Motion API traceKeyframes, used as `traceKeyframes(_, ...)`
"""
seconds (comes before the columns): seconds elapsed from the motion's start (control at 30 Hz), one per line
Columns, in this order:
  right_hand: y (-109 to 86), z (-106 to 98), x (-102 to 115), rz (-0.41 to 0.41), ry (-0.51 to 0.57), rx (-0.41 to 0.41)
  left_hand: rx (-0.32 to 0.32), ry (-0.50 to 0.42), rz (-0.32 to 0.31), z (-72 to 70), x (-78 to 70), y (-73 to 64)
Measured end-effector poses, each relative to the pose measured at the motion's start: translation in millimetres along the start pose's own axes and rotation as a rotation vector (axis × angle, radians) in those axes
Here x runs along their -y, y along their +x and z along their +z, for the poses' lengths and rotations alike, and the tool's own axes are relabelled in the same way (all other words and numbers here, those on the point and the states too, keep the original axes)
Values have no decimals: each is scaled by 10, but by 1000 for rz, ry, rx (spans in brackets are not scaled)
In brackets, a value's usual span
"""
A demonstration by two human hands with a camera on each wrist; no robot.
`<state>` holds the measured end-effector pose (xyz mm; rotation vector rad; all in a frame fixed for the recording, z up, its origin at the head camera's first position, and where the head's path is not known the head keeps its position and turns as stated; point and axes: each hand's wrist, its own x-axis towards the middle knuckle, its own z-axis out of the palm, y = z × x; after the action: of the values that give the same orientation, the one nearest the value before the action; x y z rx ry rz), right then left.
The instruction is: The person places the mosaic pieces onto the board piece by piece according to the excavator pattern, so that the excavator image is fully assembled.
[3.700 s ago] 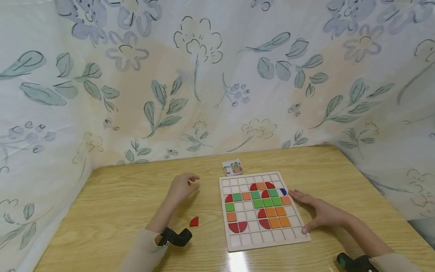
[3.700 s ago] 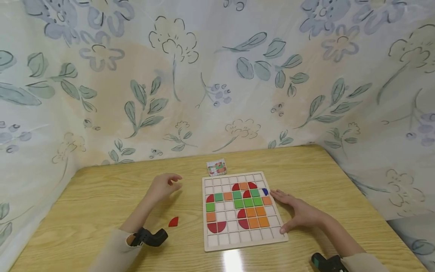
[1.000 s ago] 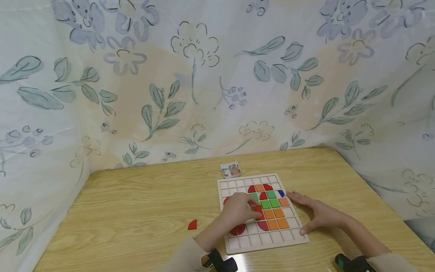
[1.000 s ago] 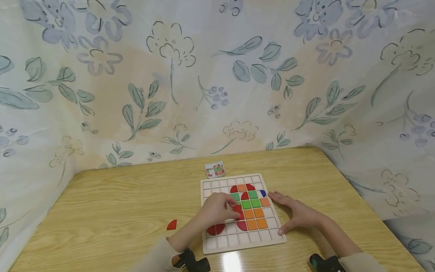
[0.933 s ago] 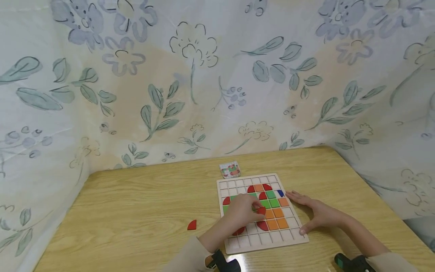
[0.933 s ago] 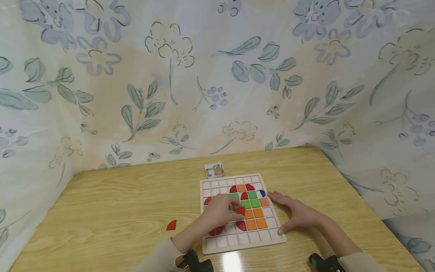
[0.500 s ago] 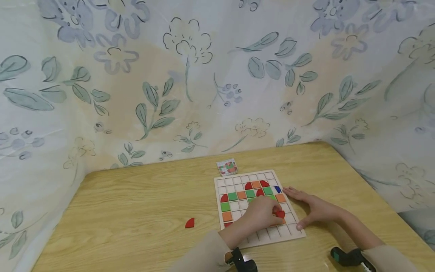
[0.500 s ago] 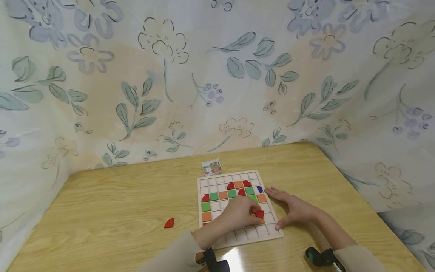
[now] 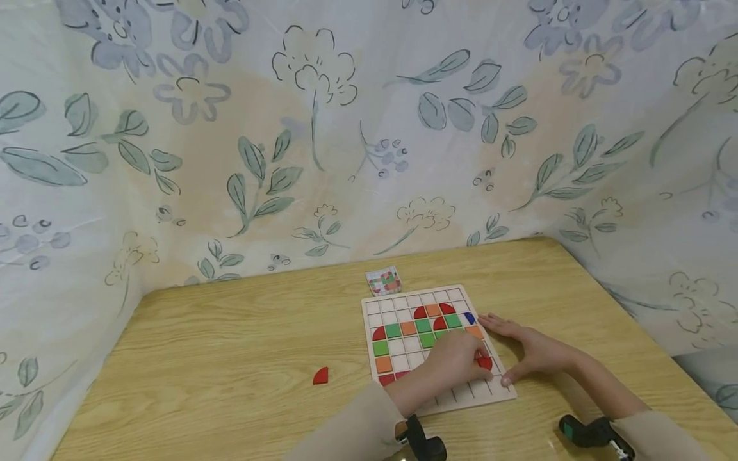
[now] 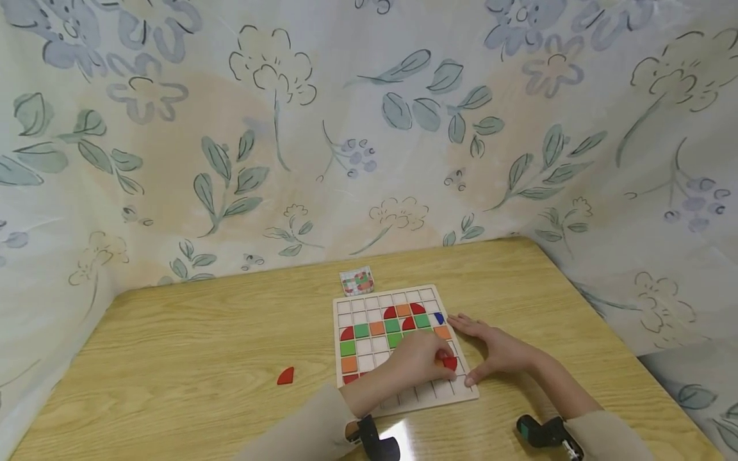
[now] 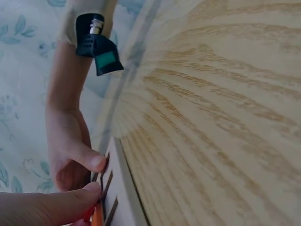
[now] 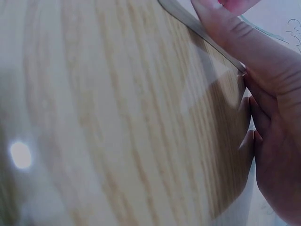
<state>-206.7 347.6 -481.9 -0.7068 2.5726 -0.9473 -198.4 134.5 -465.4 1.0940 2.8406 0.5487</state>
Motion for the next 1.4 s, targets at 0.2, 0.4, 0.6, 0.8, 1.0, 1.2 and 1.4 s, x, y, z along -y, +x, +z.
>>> traceKeyframes(0.2, -5, -2, -16, -7, -1, -6, 11, 13, -27, 9, -36, 25)
traceKeyframes(0.4, -8, -1, -18, -7, 0, -8, 12, 38, -19, -24, -56, 21)
traceKeyframes(0.6, -9, -3, -21, -10, 1, -7, 9, 68, -43, 5, -86, 54)
traceKeyframes(0.8, -19, -2, -24, -15, 15, -8, -9, 47, -131, 21, -120, 62)
traceKeyframes(1.0, -16, 1, 1, -3, 12, -5, -66, -128, -135, -126, 41, 9)
traceKeyframes(1.2, -20, -6, -10, -11, -1, -12, -88, -248, -130, -402, 360, -148)
traceKeyframes(1.4, -17, 2, -25, 1, 2, -4, -36, -357, -117, -617, 753, -473)
